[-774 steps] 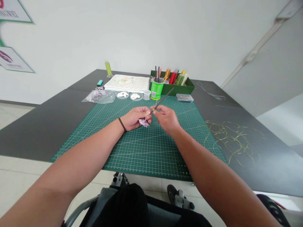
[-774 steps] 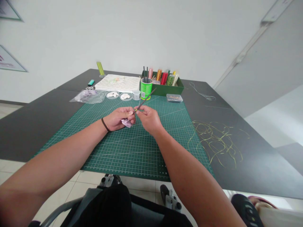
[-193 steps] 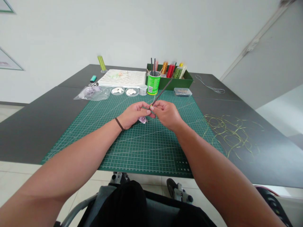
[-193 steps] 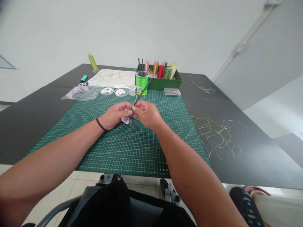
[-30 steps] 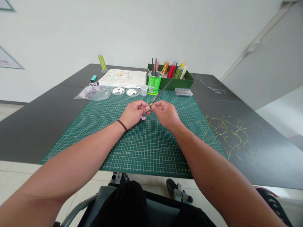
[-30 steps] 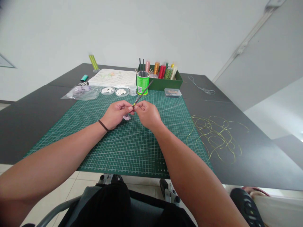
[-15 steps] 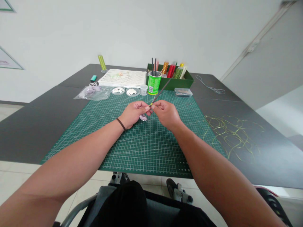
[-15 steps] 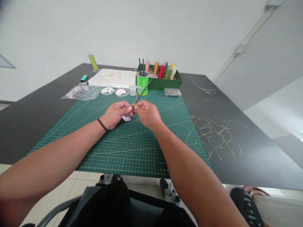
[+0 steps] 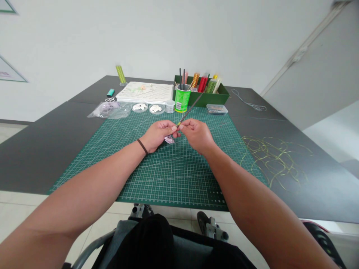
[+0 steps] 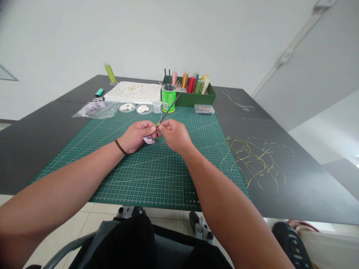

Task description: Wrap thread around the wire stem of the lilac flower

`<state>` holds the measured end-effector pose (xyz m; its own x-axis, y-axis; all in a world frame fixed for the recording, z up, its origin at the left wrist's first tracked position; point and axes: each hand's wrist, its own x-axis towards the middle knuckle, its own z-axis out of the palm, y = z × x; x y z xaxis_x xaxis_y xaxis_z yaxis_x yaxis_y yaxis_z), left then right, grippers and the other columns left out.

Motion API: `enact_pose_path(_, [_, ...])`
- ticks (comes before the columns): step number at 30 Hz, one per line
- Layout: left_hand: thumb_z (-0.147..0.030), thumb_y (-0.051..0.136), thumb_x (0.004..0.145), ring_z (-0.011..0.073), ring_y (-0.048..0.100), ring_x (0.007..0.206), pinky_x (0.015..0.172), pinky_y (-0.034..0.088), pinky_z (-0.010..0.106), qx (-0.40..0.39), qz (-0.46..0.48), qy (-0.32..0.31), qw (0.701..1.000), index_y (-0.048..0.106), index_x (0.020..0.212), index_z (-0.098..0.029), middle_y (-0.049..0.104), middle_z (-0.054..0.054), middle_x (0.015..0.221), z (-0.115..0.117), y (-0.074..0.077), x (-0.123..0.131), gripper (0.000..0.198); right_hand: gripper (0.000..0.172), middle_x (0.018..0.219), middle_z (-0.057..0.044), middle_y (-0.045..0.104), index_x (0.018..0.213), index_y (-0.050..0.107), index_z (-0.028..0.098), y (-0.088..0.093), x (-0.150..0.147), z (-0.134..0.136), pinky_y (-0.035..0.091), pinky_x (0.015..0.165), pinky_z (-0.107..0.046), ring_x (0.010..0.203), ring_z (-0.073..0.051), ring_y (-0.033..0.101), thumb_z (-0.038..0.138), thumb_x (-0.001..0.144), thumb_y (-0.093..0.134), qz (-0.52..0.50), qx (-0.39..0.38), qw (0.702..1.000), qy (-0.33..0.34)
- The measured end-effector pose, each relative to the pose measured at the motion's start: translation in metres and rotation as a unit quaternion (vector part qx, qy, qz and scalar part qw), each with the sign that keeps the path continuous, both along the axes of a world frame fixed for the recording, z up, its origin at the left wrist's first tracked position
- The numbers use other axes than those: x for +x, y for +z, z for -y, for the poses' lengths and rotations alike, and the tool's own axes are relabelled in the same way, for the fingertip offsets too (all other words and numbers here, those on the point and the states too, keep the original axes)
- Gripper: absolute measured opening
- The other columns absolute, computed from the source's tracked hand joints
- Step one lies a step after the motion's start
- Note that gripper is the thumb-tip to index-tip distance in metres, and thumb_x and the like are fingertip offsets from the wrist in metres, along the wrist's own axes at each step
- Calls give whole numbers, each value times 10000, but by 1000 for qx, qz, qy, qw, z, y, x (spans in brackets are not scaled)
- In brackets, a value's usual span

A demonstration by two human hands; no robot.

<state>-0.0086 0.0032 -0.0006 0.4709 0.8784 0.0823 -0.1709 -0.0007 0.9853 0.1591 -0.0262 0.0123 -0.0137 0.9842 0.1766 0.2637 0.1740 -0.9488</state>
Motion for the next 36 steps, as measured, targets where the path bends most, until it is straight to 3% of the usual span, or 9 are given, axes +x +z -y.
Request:
enact_pose_path(5, [-366,819,717,133,636,676,607,445,239,-39,16,-17,999,626,707,-153,646,9,638,1,2,-1,288,105,643,9,645,829,630,184,-1,0,0,355,493,-241,526,-97,502,288,847,629,-16,-7,1000,18])
enact_pose_path(10, [-361,876,660,155,674,710,620,460,243,-97,28,-65,993,650,711,-140,621,4,606,1,5,-4,320,197,631,37,624,982,676,176,-1,2,2,284,431,-226,450,-64,394,303,834,648,-38,-29,998,51])
enact_pose_path(16, [-402,878,655,197,711,765,657,498,276,-120,33,-80,989,676,735,-134,683,47,658,1,4,-5,345,122,733,-11,703,821,611,190,-2,1,-1,429,521,-234,573,-96,560,294,821,675,-75,-43,994,63])
enact_pose_path(21, [-443,850,676,150,656,686,604,479,261,-67,-12,-53,996,698,768,-137,728,65,754,1,2,-3,354,134,676,2,670,805,600,194,0,2,0,395,512,-240,555,-101,536,305,829,671,-49,-24,997,50])
enact_pose_path(28, [-351,713,827,108,595,608,607,480,253,93,-168,50,980,737,917,-146,730,29,776,5,5,2,226,100,492,92,387,796,617,191,2,6,1,229,478,-272,464,-86,320,266,851,653,70,28,997,-9])
enact_pose_path(32, [-299,679,850,113,619,626,621,491,252,152,-215,108,959,721,896,-150,747,34,810,10,9,2,162,112,489,92,380,789,593,196,4,2,1,226,495,-281,460,-90,322,269,872,616,98,32,994,-31])
enact_pose_path(36, [-265,664,851,128,646,687,681,507,266,172,-213,123,954,724,882,-157,756,32,816,7,7,1,128,85,488,97,387,814,566,205,4,-2,3,248,510,-281,458,-95,337,259,874,593,108,34,993,-33])
